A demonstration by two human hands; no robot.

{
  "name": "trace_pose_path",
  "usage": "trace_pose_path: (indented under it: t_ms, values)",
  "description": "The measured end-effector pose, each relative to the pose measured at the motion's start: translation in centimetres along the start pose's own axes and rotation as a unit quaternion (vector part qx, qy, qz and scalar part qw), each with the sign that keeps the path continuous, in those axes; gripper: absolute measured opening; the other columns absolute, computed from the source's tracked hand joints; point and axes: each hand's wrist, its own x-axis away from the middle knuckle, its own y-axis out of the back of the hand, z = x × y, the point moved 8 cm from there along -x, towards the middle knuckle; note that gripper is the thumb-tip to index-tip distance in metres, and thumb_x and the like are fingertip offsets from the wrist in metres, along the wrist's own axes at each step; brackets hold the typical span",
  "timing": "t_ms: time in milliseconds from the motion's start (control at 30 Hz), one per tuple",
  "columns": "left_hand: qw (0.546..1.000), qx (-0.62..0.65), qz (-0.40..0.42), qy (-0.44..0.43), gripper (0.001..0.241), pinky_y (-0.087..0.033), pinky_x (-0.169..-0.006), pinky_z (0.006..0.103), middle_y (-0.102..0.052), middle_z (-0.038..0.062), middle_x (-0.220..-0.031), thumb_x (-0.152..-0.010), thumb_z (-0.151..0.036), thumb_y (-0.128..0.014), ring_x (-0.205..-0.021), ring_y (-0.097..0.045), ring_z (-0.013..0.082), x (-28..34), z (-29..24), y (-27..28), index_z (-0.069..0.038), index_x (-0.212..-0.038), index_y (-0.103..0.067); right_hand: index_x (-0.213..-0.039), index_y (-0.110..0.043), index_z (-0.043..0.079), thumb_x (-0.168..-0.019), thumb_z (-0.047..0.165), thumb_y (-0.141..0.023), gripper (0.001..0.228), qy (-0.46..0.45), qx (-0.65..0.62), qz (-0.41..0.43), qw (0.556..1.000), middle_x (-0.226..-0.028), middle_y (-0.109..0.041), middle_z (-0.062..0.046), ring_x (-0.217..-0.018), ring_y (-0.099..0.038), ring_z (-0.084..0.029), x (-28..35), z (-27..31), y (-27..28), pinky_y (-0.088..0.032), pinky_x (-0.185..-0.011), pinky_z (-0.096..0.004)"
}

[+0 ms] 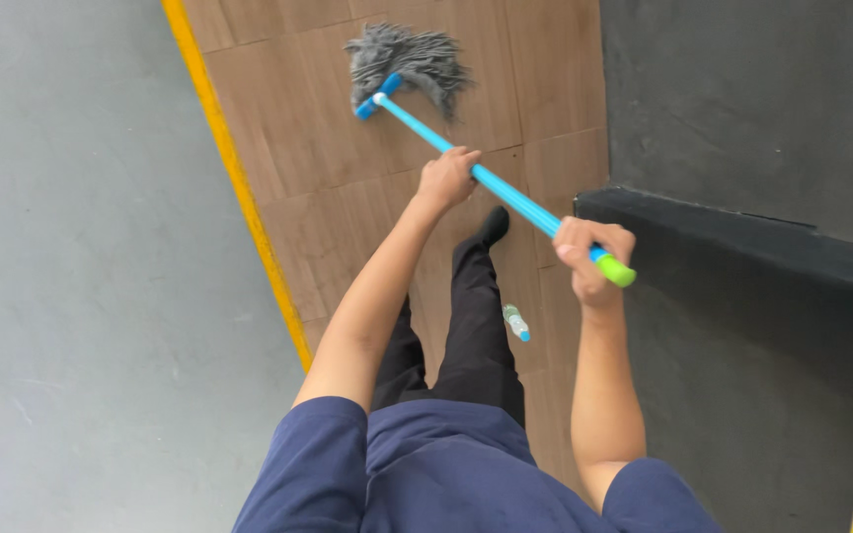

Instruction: The person mops a wood-patterned floor with a mop and pours water from a bottle onto the surface.

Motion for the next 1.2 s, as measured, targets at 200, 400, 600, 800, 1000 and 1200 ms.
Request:
trace_pose_path:
  t_ms: [200,400,600,800,1000,1200]
  values:
    - [0.987,0.005,-0.159,0.038,0.032,-0.054,-0.086,0.0494,-0.064,0.011,-0.121,-0.081,-0.024,-0.075,-0.115,-0.060,0.0342,5.9,13.1,4.0,-0.013,-0.111,-0.069,-0.071,-0.048,0.001,-0.083,-0.004,-0.060,0.017,-0.094,0.022,0.019,0.995,-0.095,-0.071,-0.018,-0.095,-0.068,-0.024,1.3,-7.8,-8.0,-0.054,-0.089,-0.036]
    - [0.962,-0.041,-0.224,0.150,0.022,-0.052,-0.097,0.0478,-0.059,0.019,-0.143,-0.092,-0.016,-0.070,-0.130,-0.057,0.0371,7.4,21.4,5.7,-0.010,-0.114,-0.068,-0.073,-0.046,0.003,-0.090,-0.001,-0.064,0.024,-0.068,0.035,0.106,0.991,-0.126,-0.068,-0.020,-0.133,-0.059,-0.033,0.2,-14.7,-14.5,-0.041,-0.114,-0.044]
    - [0.957,-0.020,-0.278,0.075,0.030,-0.045,-0.107,0.0507,-0.051,0.035,-0.139,-0.085,-0.024,-0.084,-0.132,-0.045,0.0502,5.0,19.1,3.5,-0.003,-0.096,-0.065,-0.073,-0.050,0.003,-0.092,0.002,-0.067,0.025,-0.078,0.046,0.139,0.986,-0.126,-0.068,-0.018,-0.139,-0.054,-0.036,0.1,-15.7,-9.6,-0.040,-0.114,-0.045]
    - [0.983,0.060,-0.170,-0.034,0.034,-0.043,-0.103,0.0589,-0.068,0.023,-0.095,-0.084,-0.031,-0.084,-0.103,-0.062,0.0453,0.5,1.8,-0.8,-0.002,-0.078,-0.068,-0.074,-0.053,0.001,-0.093,-0.003,-0.063,0.023,-0.069,0.071,0.043,0.994,-0.085,-0.064,-0.008,-0.106,-0.068,-0.024,1.0,-5.3,2.8,-0.050,-0.095,-0.035]
    - [0.985,0.150,0.056,-0.057,0.034,-0.056,-0.070,0.0502,-0.067,0.024,-0.075,-0.086,-0.034,-0.075,-0.076,-0.067,0.0441,-2.0,-15.2,-5.6,-0.003,-0.072,-0.071,-0.065,-0.051,-0.001,-0.093,0.006,-0.056,0.030,-0.025,0.148,0.019,0.988,-0.067,-0.057,-0.007,-0.064,-0.053,-0.013,1.0,8.3,9.1,-0.040,-0.062,-0.027]
    - [0.978,0.098,0.023,-0.181,0.030,-0.055,-0.063,0.0513,-0.065,0.026,-0.071,-0.074,-0.026,-0.077,-0.073,-0.067,0.0452,-2.5,-22.3,-4.7,0.000,-0.067,-0.066,-0.062,-0.045,-0.001,-0.094,0.007,-0.055,0.034,0.031,0.088,-0.038,0.995,-0.061,-0.049,-0.006,-0.056,-0.043,-0.011,1.4,14.7,11.0,-0.032,-0.056,-0.027]
